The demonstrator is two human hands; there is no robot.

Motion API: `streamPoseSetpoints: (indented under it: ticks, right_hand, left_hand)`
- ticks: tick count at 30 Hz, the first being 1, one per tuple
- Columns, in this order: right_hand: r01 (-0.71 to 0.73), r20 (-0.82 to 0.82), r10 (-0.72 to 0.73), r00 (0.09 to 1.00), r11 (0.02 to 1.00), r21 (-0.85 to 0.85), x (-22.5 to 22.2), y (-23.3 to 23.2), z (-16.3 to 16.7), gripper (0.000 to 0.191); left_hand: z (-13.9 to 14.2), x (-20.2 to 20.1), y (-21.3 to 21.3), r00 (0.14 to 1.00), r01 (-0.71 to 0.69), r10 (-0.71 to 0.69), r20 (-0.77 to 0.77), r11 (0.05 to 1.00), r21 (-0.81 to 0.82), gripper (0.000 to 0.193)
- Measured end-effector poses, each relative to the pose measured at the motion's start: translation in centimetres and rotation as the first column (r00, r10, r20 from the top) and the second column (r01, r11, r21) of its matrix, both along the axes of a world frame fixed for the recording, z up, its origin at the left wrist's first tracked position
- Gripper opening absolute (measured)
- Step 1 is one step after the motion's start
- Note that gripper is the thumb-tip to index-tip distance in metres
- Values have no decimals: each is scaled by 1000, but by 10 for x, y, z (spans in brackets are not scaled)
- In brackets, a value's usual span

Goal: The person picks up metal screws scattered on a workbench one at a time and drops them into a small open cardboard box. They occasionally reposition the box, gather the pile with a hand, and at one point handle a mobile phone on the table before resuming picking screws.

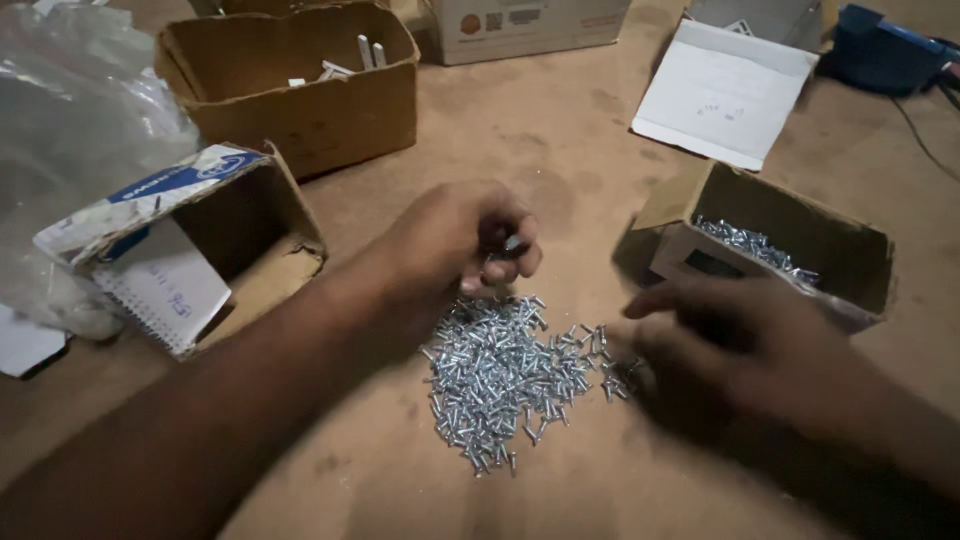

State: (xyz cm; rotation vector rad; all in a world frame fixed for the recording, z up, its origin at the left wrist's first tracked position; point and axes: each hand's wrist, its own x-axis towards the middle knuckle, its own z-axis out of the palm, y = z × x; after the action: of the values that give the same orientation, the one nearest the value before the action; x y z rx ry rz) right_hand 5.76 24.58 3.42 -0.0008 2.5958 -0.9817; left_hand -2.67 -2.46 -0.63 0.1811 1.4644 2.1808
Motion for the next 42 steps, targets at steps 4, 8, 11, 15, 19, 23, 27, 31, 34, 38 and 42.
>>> streamPoseSetpoints:
  ticks: [4,8,11,15,19,23,27,31,34,38,42]
  right_hand:
    - [-133,-26,136,990,987,91,10,-31,-3,31]
    - [-225,-112,260,959,939,259,8,-34,-5,29]
    - [-207,-63,231,971,941,269,4,-30,-4,28]
    - [-264,-146,288,947,951,164,4,-27,-1,26]
    - [-274,-177,315,933,936,223,8,-24,-1,26]
    - [-203,-89,235,968,940,275,5,-17,-12,26]
    - [-162,-211,135,968,980,-118,-8,10,-22,24]
    - [153,155,-41,987,525,-837,-14,58,-20,24]
    - [81,118,45,992,490,-868,-20,78,-16,30]
    - [105,44,-99,994,790,-605,-18,58,-17,29]
    - [-17,-69,7,998,989,-144,4,15,-12,22]
  left_hand:
    - [7,-1,1,973,7,-75,-220,957,-291,21]
    - [20,13,8,690,-217,-364,-626,721,-658,23]
    - [27,26,9,532,-281,-542,-651,612,-739,26]
    - [30,40,18,510,-330,-654,-558,450,-829,24]
    - [29,48,27,481,-396,-660,-577,423,-815,17]
    - [23,44,27,516,-395,-543,-662,536,-747,17]
    - [17,28,23,690,-266,-223,-689,806,-528,16]
    - [14,14,12,996,1,-15,-87,988,-157,15]
    - [14,10,10,998,-2,-4,-58,993,-117,13]
    - [16,10,14,989,-13,-31,-148,959,-285,8]
    - [16,13,16,992,20,-61,-108,937,-348,10]
